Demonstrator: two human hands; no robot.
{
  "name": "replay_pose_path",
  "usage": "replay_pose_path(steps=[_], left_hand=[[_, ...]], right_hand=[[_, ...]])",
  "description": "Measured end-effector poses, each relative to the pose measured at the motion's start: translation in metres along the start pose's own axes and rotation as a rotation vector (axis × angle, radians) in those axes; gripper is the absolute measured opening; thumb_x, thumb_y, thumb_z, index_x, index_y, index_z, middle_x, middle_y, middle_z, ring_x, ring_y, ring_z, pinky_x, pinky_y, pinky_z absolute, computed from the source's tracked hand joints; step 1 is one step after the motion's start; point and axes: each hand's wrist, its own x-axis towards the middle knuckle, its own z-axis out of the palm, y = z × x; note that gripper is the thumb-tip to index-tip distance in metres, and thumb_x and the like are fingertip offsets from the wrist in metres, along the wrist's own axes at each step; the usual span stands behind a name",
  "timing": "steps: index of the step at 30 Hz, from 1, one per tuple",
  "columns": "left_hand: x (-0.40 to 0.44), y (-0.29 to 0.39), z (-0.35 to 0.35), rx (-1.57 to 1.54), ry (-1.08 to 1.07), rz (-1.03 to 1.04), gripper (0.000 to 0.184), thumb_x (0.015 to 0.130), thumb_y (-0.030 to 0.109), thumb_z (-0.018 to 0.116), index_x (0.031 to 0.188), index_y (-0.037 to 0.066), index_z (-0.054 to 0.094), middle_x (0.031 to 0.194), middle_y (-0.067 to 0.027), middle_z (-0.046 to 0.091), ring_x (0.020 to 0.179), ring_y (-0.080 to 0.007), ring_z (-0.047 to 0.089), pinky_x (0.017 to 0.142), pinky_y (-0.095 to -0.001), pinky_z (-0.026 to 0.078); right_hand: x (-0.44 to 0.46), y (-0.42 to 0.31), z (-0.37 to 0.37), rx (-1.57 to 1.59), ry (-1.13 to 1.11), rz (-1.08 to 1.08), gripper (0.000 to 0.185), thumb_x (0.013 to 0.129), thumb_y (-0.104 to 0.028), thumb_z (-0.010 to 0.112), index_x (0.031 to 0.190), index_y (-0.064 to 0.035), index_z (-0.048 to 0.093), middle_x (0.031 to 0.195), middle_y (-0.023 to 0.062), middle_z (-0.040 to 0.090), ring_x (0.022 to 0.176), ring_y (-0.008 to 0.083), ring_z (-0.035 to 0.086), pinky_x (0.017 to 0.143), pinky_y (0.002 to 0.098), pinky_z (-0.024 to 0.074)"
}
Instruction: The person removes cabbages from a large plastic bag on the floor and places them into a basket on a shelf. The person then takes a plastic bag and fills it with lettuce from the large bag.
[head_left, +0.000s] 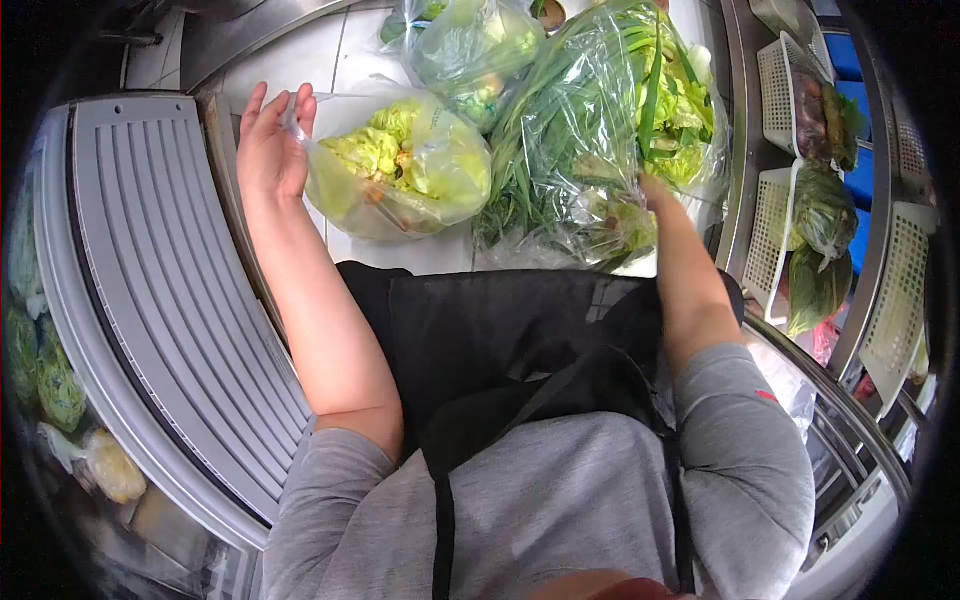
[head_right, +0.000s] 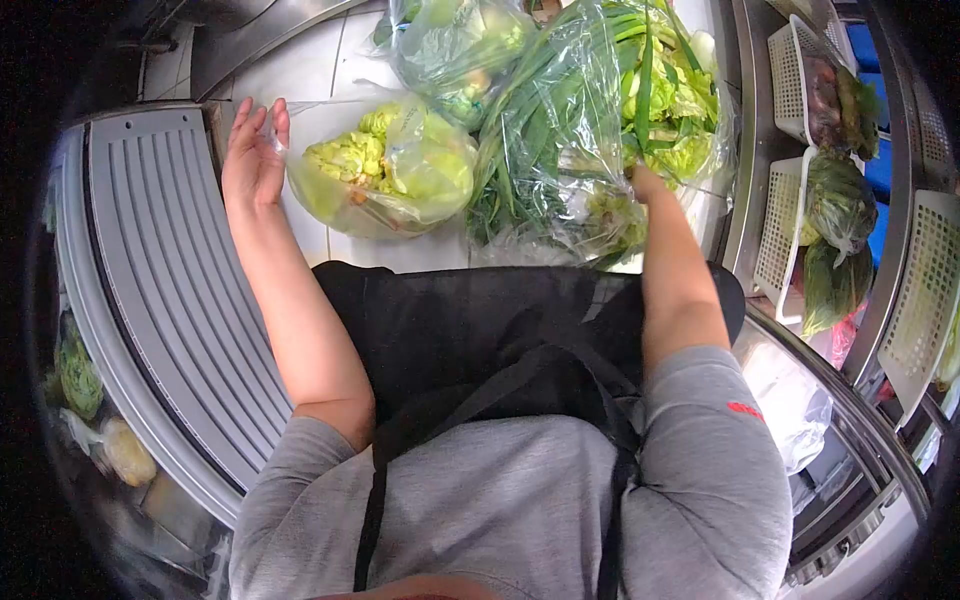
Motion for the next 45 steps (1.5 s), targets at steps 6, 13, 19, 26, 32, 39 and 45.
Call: replay_pose_path(steps=[6, 13, 19, 26, 32, 39, 45], left_hand=[[-0.004, 0.005, -0.001, -0.032, 0.042, -0.004, 0.045, 0.082, -0.002, 0.045, 0.123, 0.001, 0.027, 0.108, -0.0195, 0.040, 0.093, -0.0326, 0.055, 0.073, -0.0326, 0.052], [-0.006, 0.004, 0.001, -0.024, 0.045, -0.001, 0.042, 0.083, 0.000, 0.045, 0.121, 0.001, 0.030, 0.107, -0.0184, 0.042, 0.092, -0.0327, 0.056, 0.070, -0.0322, 0.052], [-0.015, 0.013, -0.001, 0.131, 0.007, -0.026, 0.043, 0.084, 0.004, 0.042, 0.124, 0.004, 0.028, 0.108, -0.0172, 0.042, 0.092, -0.0329, 0.056, 0.069, -0.0326, 0.051], [-0.036, 0.034, -0.004, 0.528, -0.045, -0.172, 0.047, 0.082, 0.011, 0.043, 0.127, 0.009, 0.032, 0.116, -0.0185, 0.045, 0.077, -0.0243, 0.061, 0.062, -0.0260, 0.048], [-0.038, 0.034, -0.006, 0.433, -0.094, -0.164, 0.051, 0.084, 0.013, 0.043, 0.132, 0.011, 0.026, 0.117, -0.0213, 0.045, 0.068, -0.0208, 0.059, 0.058, -0.0246, 0.048], [-0.032, 0.029, -0.018, 0.084, -0.197, -0.163, 0.056, 0.088, 0.020, 0.043, 0.136, 0.017, 0.015, 0.123, -0.0274, 0.037, 0.061, -0.0203, 0.056, 0.054, -0.0261, 0.050], [-0.038, 0.031, -0.017, -0.005, -0.255, -0.238, 0.063, 0.087, 0.027, 0.046, 0.137, 0.019, 0.007, 0.124, -0.0305, 0.032, 0.059, -0.0206, 0.054, 0.053, -0.0259, 0.050]], right_hand=[[0.000, -0.011, 0.062, 0.302, -0.074, 0.238, 0.037, 0.076, -0.022, 0.052, 0.109, -0.0053, 0.052, 0.100, 0.0208, 0.057, 0.089, 0.0303, 0.057, 0.073, 0.0375, 0.0469], [-0.013, -0.042, 0.108, 0.557, -0.039, 0.279, 0.048, 0.074, -0.024, 0.054, 0.117, -0.0070, 0.045, 0.107, 0.0230, 0.053, 0.095, 0.0332, 0.054, 0.080, 0.0391, 0.0440], [-0.021, -0.041, 0.115, 0.443, 0.059, 0.261, 0.058, 0.072, -0.026, 0.056, 0.125, -0.0084, 0.039, 0.112, 0.0249, 0.049, 0.100, 0.0356, 0.052, 0.085, 0.0405, 0.0414], [-0.064, -0.035, -0.108, 0.284, 0.442, 0.137, 0.067, 0.057, -0.026, 0.074, 0.112, 0.0003, 0.047, 0.100, 0.0190, 0.058, 0.090, 0.0279, 0.058, 0.079, 0.0343, 0.0465], [-0.139, -0.118, -0.183, 1.152, 0.417, -0.349, 0.057, 0.070, -0.014, 0.065, 0.119, 0.0011, 0.039, 0.108, 0.0121, 0.054, 0.094, 0.0194, 0.056, 0.083, 0.0314, 0.0435], [-0.066, -0.319, -0.072, 1.663, -0.528, -0.543, 0.047, 0.071, -0.020, 0.067, 0.110, -0.0023, 0.049, 0.104, 0.0072, 0.057, 0.096, 0.0182, 0.053, 0.083, 0.0322, 0.0420], [-0.032, -0.317, -0.040, 0.691, 0.081, -0.508, 0.075, 0.055, -0.029, 0.072, 0.118, -0.0019, 0.041, 0.111, 0.0153, 0.051, 0.102, 0.0258, 0.050, 0.089, 0.0314, 0.0389]])
